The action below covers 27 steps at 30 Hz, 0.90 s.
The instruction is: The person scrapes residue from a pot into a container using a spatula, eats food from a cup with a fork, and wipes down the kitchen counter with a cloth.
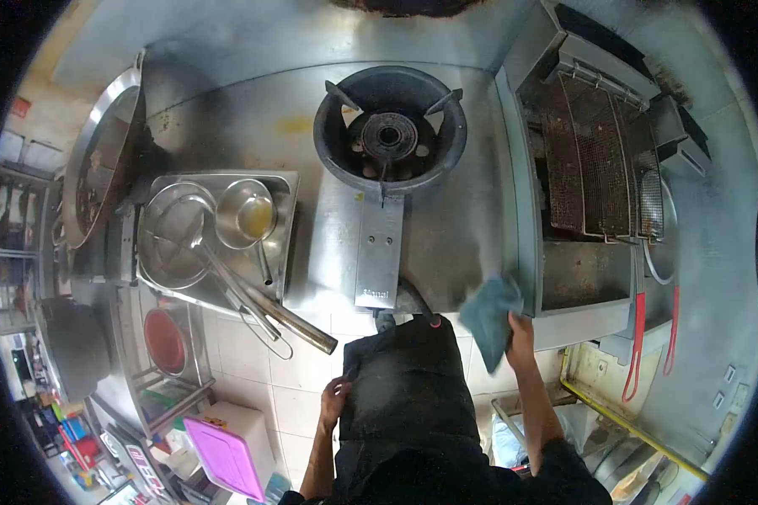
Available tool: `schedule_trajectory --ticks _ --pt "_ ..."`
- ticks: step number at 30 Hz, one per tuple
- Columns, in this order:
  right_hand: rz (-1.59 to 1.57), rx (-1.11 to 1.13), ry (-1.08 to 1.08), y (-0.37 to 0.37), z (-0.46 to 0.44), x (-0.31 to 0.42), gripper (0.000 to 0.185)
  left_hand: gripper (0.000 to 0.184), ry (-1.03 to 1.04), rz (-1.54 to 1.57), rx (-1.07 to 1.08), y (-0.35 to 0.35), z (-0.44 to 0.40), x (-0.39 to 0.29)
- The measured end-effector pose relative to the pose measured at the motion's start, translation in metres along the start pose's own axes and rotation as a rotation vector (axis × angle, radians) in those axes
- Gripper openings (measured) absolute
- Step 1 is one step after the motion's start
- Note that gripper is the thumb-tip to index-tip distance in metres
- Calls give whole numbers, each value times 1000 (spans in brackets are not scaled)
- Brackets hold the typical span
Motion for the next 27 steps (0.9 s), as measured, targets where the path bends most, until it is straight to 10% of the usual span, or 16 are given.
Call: schedule_trajectory --ticks 10,15,17,27 --pt "-151 58 -125 248 -169 120 34 46 316 525 -200 90 -23 -196" --pt "-158 49 -72 251 -190 122 31 47 309 488 -383 111 -40 -169" --pt "-197 58 -18 249 -189 124 29 55 463 -20 -537 110 -38 -175" --pt "-270 89 -8 195 -203 147 25 53 376 68 -603 150 -23 -181"
Point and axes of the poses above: each hand's wrist, its own z-axis away from the middle knuckle, its own y-axis out of the palm, x = y × z, the point moved 4 cm from there along -z, towards the middle knuckle, and after that the axes turned 5 degrees about -x, right-handed, at the moved point
